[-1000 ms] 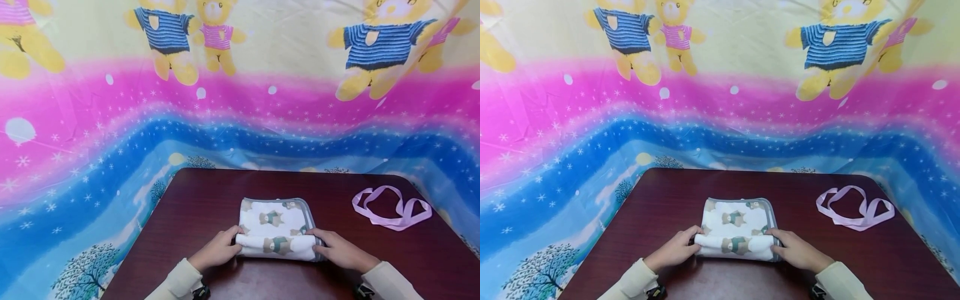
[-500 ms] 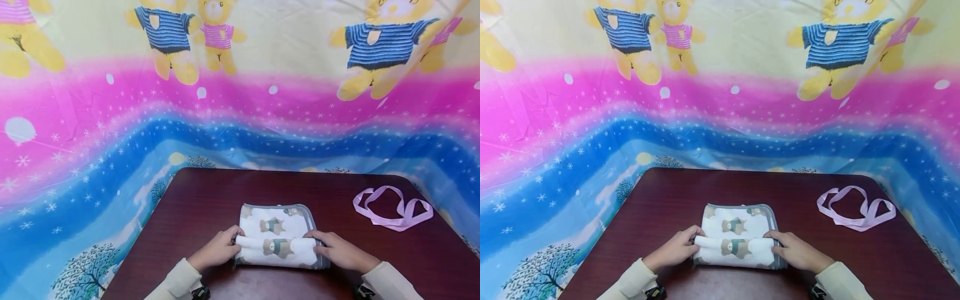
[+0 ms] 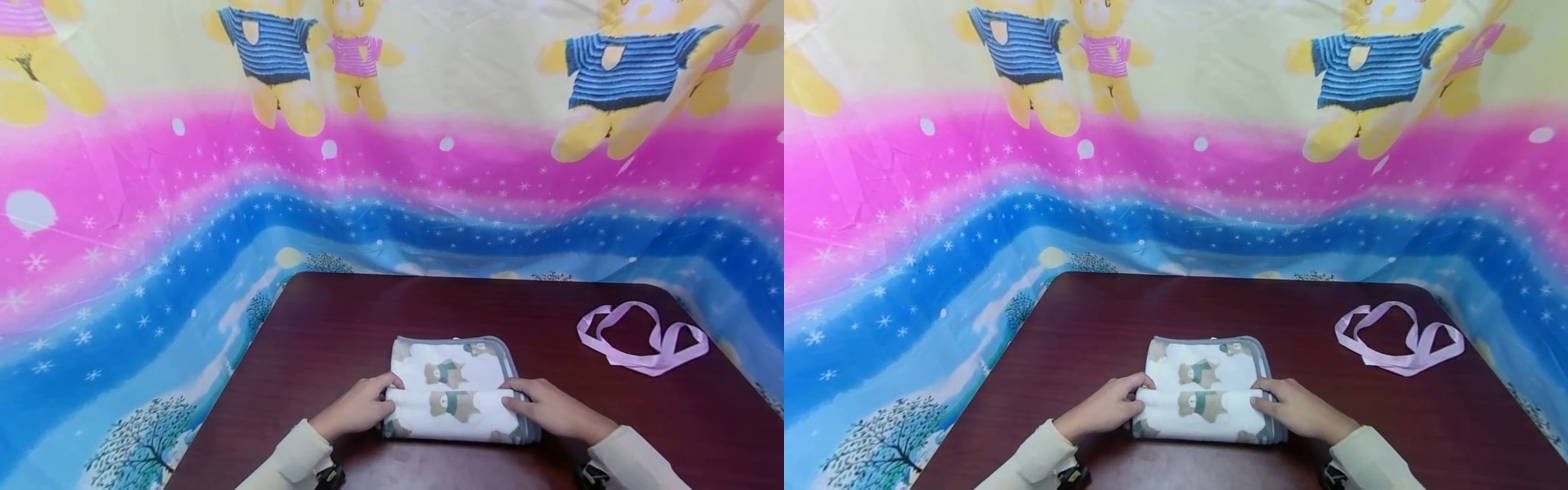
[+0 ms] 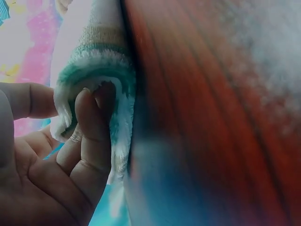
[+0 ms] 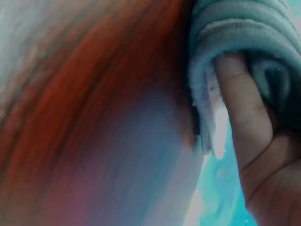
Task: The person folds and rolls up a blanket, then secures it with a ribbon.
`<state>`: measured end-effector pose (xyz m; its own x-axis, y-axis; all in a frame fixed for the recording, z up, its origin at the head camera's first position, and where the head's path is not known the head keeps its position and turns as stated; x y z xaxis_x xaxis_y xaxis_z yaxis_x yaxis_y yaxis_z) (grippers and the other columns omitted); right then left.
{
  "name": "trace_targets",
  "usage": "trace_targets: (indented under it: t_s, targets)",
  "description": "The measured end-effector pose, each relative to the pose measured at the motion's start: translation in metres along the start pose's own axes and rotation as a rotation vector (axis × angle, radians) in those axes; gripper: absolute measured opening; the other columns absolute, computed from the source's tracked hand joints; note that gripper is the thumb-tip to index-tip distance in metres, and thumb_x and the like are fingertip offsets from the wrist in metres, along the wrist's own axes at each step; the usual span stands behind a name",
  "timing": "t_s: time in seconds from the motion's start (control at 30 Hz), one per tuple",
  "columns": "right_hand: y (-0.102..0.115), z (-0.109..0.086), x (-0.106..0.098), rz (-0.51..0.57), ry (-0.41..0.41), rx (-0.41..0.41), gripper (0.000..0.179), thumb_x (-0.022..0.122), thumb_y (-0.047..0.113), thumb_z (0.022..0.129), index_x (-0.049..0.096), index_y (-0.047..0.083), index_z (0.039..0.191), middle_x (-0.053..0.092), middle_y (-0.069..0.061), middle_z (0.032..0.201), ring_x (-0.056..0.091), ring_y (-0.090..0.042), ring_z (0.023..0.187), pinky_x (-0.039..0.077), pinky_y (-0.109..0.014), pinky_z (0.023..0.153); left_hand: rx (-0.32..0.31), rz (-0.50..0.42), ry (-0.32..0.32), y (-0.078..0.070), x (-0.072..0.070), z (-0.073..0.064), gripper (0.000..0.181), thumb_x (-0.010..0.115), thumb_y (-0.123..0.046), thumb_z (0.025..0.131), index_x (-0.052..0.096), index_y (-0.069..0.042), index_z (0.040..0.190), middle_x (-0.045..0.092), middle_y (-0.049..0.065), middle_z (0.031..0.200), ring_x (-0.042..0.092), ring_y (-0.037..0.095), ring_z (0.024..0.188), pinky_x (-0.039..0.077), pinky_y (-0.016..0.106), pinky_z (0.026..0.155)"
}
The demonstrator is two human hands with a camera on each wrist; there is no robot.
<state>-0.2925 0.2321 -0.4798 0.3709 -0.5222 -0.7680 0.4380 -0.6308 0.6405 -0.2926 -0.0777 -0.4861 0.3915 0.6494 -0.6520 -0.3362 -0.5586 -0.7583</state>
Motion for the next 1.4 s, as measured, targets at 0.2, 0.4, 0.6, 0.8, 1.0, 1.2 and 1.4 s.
trace_targets:
  t_s: [0.2, 0.4, 0.6, 0.8, 1.0, 1.2, 1.4]
  targets:
    - [-0.006, 0.005, 0.001, -0.015, 0.018, 0.07, 0.038, 0.057, 0.041, 0.097, 0.066, 0.01, 0.118, 0.064, 0.005, 0.107, 0.059, -0.012, 0.099, 0.049, -0.032, 0.082, -0.027, 0.017, -0.007, 0.003, 0.002, 0.005, 0.026, 0.057, -0.005, 0.081, 0.061, -0.016, 0.105, 0.062, -0.003, 0.079, 0.055, 0.01, 0.043, 0.049, 0.027, 0.045]
    - [-0.006, 0.007, 0.003, -0.077, 0.009, 0.12, 0.04, 0.061, 0.041, 0.094, 0.068, 0.008, 0.116, 0.066, 0.001, 0.107, 0.06, -0.019, 0.101, 0.049, -0.041, 0.084, -0.031, 0.149, -0.024, -0.004, 0.0, 0.007, 0.023, 0.06, -0.009, 0.079, 0.063, -0.016, 0.101, 0.063, -0.004, 0.083, 0.057, 0.008, 0.056, 0.051, 0.027, 0.054]
    - [0.014, 0.007, -0.002, -0.3, -0.121, 0.009, 0.024, 0.072, 0.029, 0.087, 0.069, 0.015, 0.106, 0.061, 0.006, 0.104, 0.058, -0.014, 0.097, 0.05, -0.042, 0.083, 0.209, 0.532, -0.197, -0.031, -0.003, 0.001, 0.032, 0.065, -0.008, 0.077, 0.066, -0.015, 0.109, 0.062, -0.003, 0.099, 0.056, 0.01, 0.083, 0.049, 0.03, 0.071]
    - [0.053, 0.002, 0.003, -0.546, -0.347, -0.417, 0.031, 0.071, -0.002, 0.072, 0.07, 0.014, 0.098, 0.059, 0.003, 0.103, 0.057, -0.015, 0.096, 0.052, -0.034, 0.079, 0.597, 0.74, -0.262, -0.062, 0.018, -0.009, 0.036, 0.068, -0.002, 0.077, 0.07, -0.014, 0.111, 0.064, 0.001, 0.116, 0.059, 0.017, 0.108, 0.048, 0.032, 0.09]
    - [0.069, -0.003, 0.016, -0.639, -0.32, -0.525, 0.042, 0.065, -0.002, 0.074, 0.069, 0.005, 0.115, 0.064, -0.007, 0.118, 0.061, -0.022, 0.108, 0.053, -0.038, 0.083, 0.543, 0.891, 0.014, -0.06, 0.044, -0.009, 0.053, 0.051, -0.032, 0.1, 0.045, -0.005, 0.145, 0.043, 0.009, 0.148, 0.039, 0.027, 0.136, 0.034, 0.046, 0.107]
    - [0.069, -0.005, 0.027, -0.643, -0.204, -0.419, 0.055, 0.072, 0.029, 0.088, 0.058, -0.003, 0.13, 0.06, -0.017, 0.127, 0.059, -0.031, 0.115, 0.049, -0.046, 0.09, 0.476, 0.879, 0.114, -0.053, 0.047, 0.001, 0.064, 0.043, -0.046, 0.102, 0.031, -0.009, 0.153, 0.03, 0.007, 0.156, 0.024, 0.029, 0.143, 0.024, 0.05, 0.111]
    - [0.061, -0.007, 0.036, -0.631, -0.158, -0.341, 0.069, 0.069, 0.043, 0.089, 0.052, -0.005, 0.135, 0.058, -0.018, 0.131, 0.056, -0.032, 0.118, 0.047, -0.048, 0.093, 0.455, 0.851, 0.191, -0.046, 0.05, 0.009, 0.071, 0.043, -0.051, 0.1, 0.023, -0.012, 0.155, 0.023, 0.007, 0.159, 0.017, 0.029, 0.145, 0.021, 0.052, 0.112]
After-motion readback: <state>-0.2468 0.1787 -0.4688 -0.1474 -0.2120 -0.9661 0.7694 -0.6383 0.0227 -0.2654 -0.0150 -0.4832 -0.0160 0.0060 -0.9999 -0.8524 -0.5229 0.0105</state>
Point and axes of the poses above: each hand's wrist, its own z-axis towards the middle knuckle, its own x-axis out of the palm, y = z × x, the point moved 6 cm from there along z, towards the middle knuckle
